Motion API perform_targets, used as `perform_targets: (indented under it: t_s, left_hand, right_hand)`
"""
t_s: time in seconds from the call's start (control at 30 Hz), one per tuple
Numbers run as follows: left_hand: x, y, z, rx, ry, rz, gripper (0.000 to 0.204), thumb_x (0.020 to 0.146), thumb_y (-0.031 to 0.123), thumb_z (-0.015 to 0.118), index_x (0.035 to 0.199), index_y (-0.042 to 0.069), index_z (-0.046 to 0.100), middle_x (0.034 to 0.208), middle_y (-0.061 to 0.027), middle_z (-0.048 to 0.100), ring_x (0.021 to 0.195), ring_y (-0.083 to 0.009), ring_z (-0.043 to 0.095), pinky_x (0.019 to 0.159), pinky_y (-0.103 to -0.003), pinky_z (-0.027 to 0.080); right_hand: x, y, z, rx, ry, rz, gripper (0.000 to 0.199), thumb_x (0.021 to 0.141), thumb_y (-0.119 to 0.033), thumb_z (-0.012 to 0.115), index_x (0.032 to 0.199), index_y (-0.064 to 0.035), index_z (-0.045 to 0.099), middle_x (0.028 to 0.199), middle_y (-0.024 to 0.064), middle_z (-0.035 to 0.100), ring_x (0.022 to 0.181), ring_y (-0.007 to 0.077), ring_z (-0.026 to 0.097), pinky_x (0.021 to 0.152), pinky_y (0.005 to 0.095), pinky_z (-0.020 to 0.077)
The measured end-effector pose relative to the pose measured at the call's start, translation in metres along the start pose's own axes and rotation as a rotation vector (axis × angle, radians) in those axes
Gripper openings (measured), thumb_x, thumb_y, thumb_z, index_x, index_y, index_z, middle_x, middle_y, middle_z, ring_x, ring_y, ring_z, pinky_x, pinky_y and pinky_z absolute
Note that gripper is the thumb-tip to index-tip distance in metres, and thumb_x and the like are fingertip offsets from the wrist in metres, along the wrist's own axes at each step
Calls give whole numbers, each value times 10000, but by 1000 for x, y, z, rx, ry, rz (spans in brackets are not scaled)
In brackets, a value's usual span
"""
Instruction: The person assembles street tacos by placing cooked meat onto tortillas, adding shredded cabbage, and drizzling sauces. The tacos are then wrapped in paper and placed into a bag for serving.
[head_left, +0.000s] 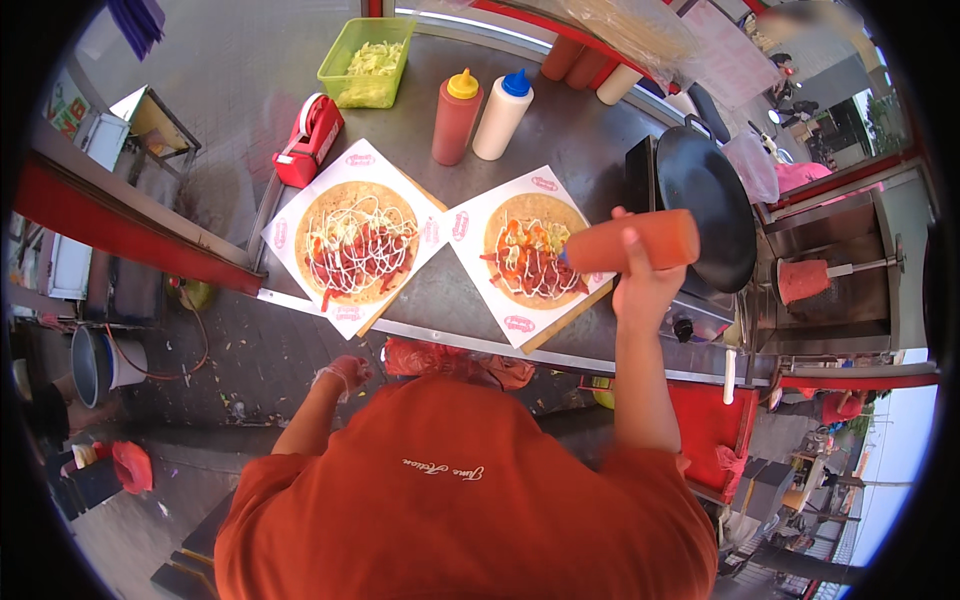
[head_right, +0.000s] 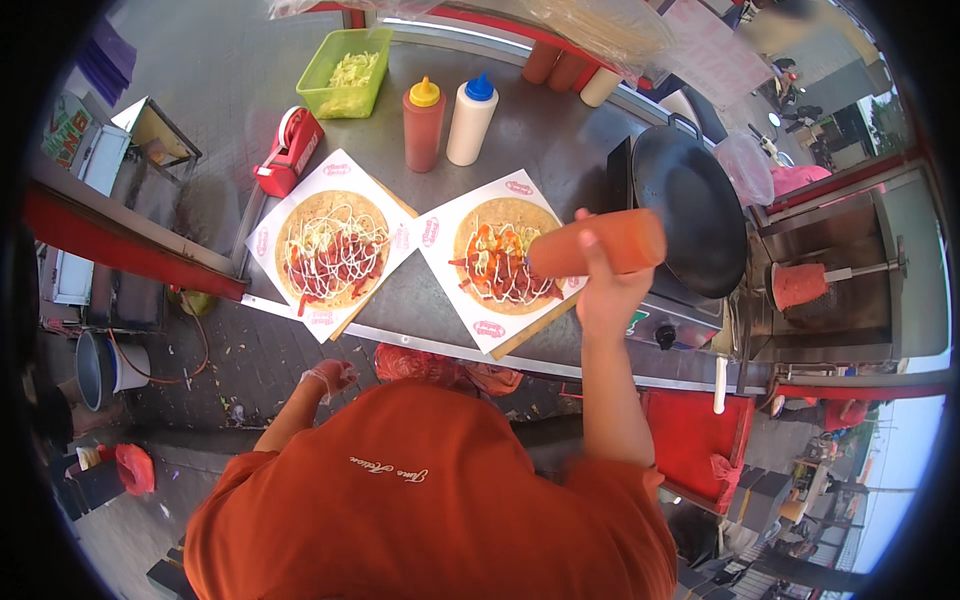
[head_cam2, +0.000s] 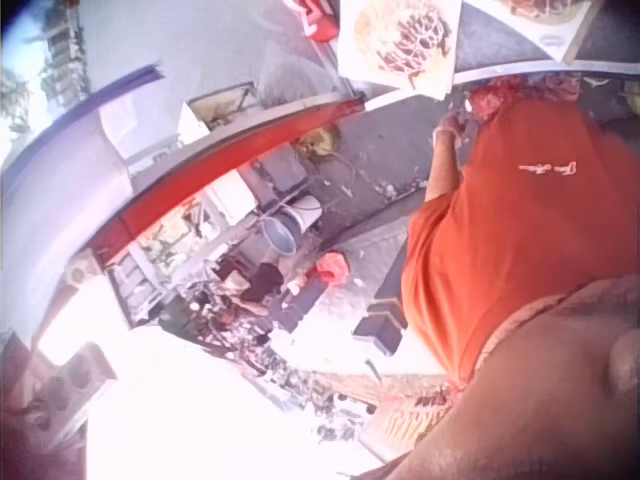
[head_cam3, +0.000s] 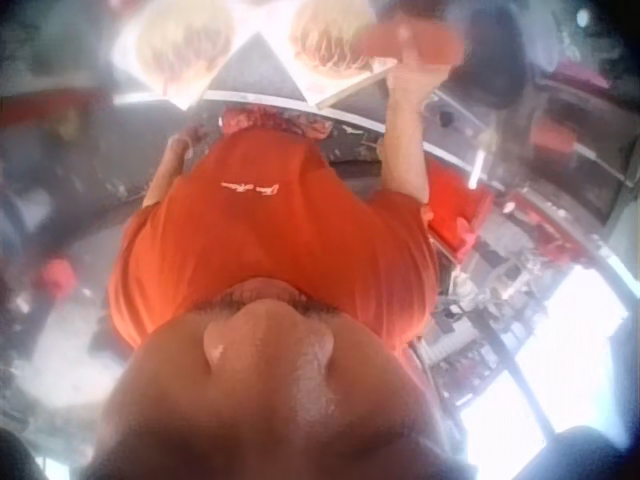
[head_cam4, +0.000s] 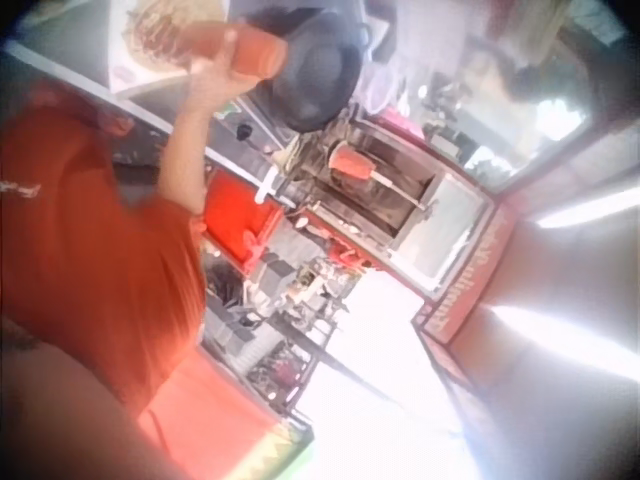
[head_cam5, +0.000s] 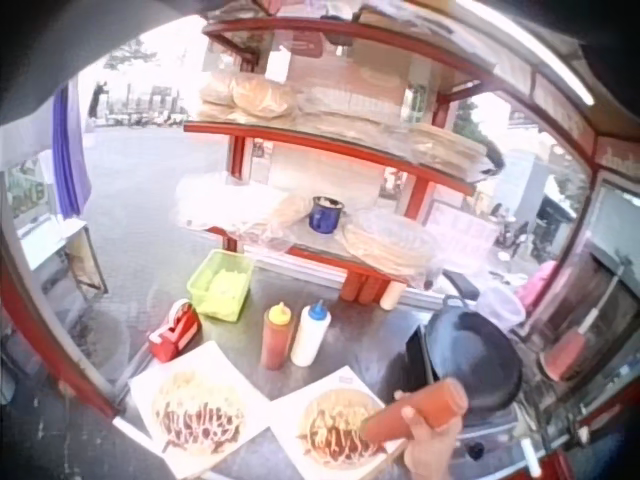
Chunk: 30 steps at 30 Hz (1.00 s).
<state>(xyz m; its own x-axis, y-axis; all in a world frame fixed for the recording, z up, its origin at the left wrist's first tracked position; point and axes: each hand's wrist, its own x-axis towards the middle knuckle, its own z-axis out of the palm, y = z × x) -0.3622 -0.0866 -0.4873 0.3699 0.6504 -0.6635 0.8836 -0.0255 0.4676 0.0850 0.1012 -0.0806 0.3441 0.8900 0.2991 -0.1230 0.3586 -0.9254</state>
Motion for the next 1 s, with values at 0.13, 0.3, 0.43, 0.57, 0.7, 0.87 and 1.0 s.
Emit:
perform_targets:
  t_s: [0.13,0.3,0.43,0.57,0.7,0.87,1.0]
  left_hand:
    - [14,-24,36,-218,120,-99,416,1011,372,638,1278,68,734,1143,-187,777,1053,-354,745,930,-405,565]
    - [5,-23,56,-482,136,-247,383,1027,360,645,1173,23,752,1039,-124,801,926,-219,719,870,-387,556]
    - [-2,-32,79,-676,43,-487,380,1051,356,603,1211,57,776,1117,-118,804,1017,-215,728,949,-375,544]
    - [-6,-52,106,-894,-10,-563,400,1063,403,581,1185,73,770,999,-65,792,866,-176,696,830,-379,551]
    - [-7,-65,122,-1072,74,-534,378,1052,379,592,1146,62,776,967,-54,785,813,-168,683,796,-366,544]
    - [1,-70,113,-793,85,-512,239,1068,276,649,1065,57,745,879,-18,689,776,-166,609,719,-359,503]
    - [14,-80,86,-834,188,-409,357,1060,345,635,1134,26,777,944,-59,763,859,-214,686,826,-395,547]
  right_hand:
    - [1,-10,-10,-69,40,-98,598,891,33,832,1386,30,496,1208,184,693,1157,355,739,1047,449,586]
    - [3,-28,-19,-116,-85,-68,613,895,68,816,1412,43,486,1286,191,674,1159,344,739,1050,443,590]
    - [3,-33,-30,-61,65,-200,612,896,86,810,1414,47,488,1284,205,681,1187,336,733,1057,433,582]
    - [2,-28,-42,-127,-164,-144,630,902,94,797,1438,49,468,1241,190,696,1194,345,730,1061,435,579]
    - [2,-21,-30,-112,24,-153,683,882,88,825,1456,47,457,1336,186,646,1227,330,712,1080,436,566]
    - [-2,-1,16,-116,-177,-119,621,884,59,842,1406,46,506,1325,175,654,1199,297,720,1061,412,576]
    - [2,10,39,37,25,-214,598,891,27,853,1392,25,528,1314,173,670,1165,280,724,1070,386,559]
